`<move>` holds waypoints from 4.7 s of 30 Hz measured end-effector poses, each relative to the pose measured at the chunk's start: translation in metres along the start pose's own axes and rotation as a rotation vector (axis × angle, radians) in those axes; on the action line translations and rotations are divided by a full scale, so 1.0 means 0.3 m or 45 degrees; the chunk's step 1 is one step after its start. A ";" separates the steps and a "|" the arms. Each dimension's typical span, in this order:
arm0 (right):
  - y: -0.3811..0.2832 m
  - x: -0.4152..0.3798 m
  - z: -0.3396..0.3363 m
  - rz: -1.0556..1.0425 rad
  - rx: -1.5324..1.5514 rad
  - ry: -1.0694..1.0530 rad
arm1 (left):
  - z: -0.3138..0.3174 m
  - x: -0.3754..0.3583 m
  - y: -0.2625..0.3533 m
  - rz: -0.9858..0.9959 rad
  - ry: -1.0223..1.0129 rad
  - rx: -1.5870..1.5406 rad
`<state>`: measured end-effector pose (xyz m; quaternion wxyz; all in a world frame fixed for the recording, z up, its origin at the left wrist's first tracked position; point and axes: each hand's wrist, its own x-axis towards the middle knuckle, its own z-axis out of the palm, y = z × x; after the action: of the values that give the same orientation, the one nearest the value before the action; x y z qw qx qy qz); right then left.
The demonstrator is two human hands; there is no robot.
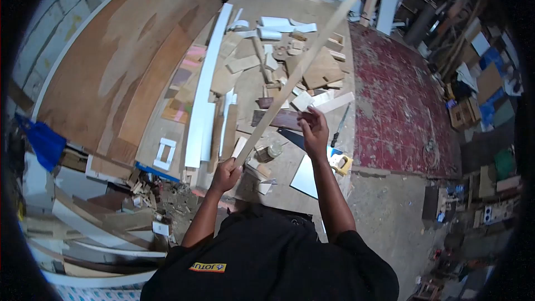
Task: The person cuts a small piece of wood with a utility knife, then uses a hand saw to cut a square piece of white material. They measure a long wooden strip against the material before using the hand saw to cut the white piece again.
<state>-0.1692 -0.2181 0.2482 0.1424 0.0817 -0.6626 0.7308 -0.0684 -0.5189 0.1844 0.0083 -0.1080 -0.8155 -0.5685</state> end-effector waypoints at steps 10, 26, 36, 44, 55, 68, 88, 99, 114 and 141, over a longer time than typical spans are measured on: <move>-0.137 0.114 -0.276 0.123 0.667 0.480 | -0.025 -0.061 -0.064 0.216 -0.258 0.526; -0.085 -0.097 -0.589 0.102 0.401 0.938 | -0.193 0.032 -0.175 -0.066 -0.233 0.649; 0.026 -0.297 -0.833 0.261 0.446 1.122 | -0.317 0.053 -0.209 -0.322 0.083 -0.310; 0.101 -0.392 -0.793 0.492 0.516 1.353 | -0.280 0.027 -0.257 -0.415 0.305 -0.864; 0.135 -0.455 -0.705 0.558 0.521 1.163 | -0.343 -0.072 -0.425 -0.582 0.322 -0.556; 0.254 -0.418 -0.766 0.817 0.893 1.261 | -0.310 -0.135 -0.292 -0.309 0.502 -1.043; 0.205 -0.474 -0.822 0.676 0.724 1.134 | -0.343 -0.065 -0.191 -0.243 0.251 0.009; 0.185 -0.482 -0.834 0.690 0.569 1.082 | -0.368 -0.031 -0.121 -0.210 0.070 0.324; 0.116 -0.470 -0.725 0.636 0.521 0.968 | -0.284 -0.017 -0.139 -0.407 0.105 1.261; 0.202 -0.514 -0.492 0.785 0.782 0.895 | -0.048 -0.082 -0.188 -0.755 0.184 -0.485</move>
<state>-0.0324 -0.0920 0.1273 0.1041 -0.3267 -0.3252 0.8813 -0.0565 -0.5548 0.1340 -0.1195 0.1743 -0.6882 -0.6940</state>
